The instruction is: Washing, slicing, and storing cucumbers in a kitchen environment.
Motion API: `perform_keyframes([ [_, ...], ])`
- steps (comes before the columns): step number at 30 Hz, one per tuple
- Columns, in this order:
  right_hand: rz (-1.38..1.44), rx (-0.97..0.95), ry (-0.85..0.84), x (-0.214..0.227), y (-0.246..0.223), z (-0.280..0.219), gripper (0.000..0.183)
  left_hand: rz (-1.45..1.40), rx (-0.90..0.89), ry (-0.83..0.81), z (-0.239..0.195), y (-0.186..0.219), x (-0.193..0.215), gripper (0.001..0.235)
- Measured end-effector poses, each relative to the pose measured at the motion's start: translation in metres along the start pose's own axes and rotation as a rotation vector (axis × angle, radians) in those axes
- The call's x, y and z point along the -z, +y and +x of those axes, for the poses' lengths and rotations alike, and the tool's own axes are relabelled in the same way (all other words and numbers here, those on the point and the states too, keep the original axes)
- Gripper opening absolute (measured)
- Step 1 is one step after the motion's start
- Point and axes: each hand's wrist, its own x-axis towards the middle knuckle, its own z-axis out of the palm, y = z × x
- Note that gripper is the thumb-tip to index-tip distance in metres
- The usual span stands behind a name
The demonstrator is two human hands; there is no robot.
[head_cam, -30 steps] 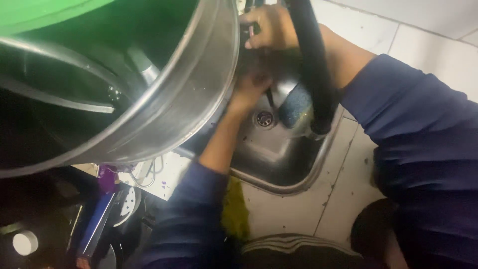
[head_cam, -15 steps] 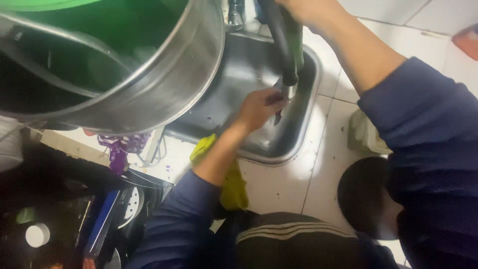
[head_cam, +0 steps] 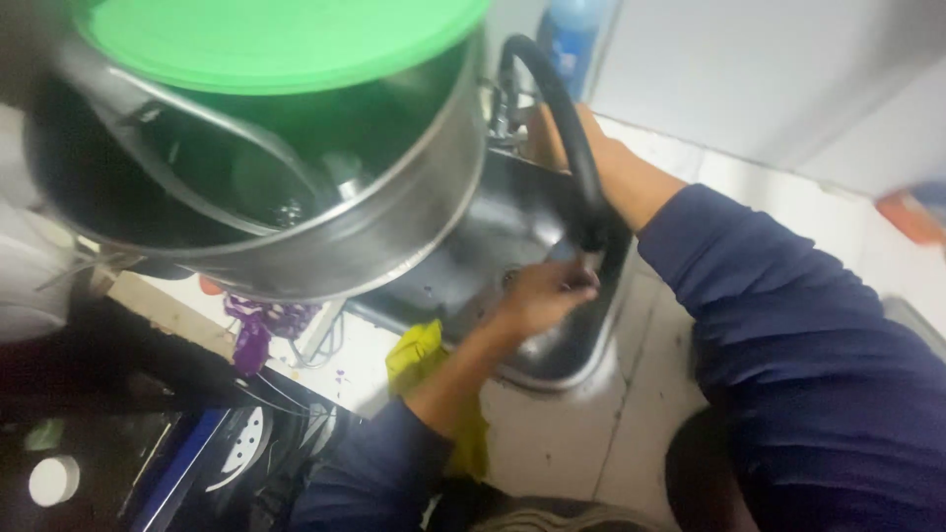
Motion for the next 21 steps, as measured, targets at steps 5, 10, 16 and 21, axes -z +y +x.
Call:
perform_keyframes([
  [5,0.127,-0.074,-0.077,0.005,-0.029,0.042,0.039,0.026,-0.075,-0.013,0.005,-0.004,0.006,0.028],
  [10,0.128,-0.18,-0.185,-0.01,-0.036,0.068,0.031,0.072,0.07,-0.11,0.014,0.02,0.025,0.027],
  [16,0.091,-0.143,-0.032,-0.085,0.007,0.084,0.018,0.173,0.083,-0.15,0.012,0.024,0.032,0.026],
  [21,-0.131,0.017,-0.089,-0.087,0.038,0.078,0.019,0.186,0.206,-0.189,0.0,0.023,0.031,0.027],
])
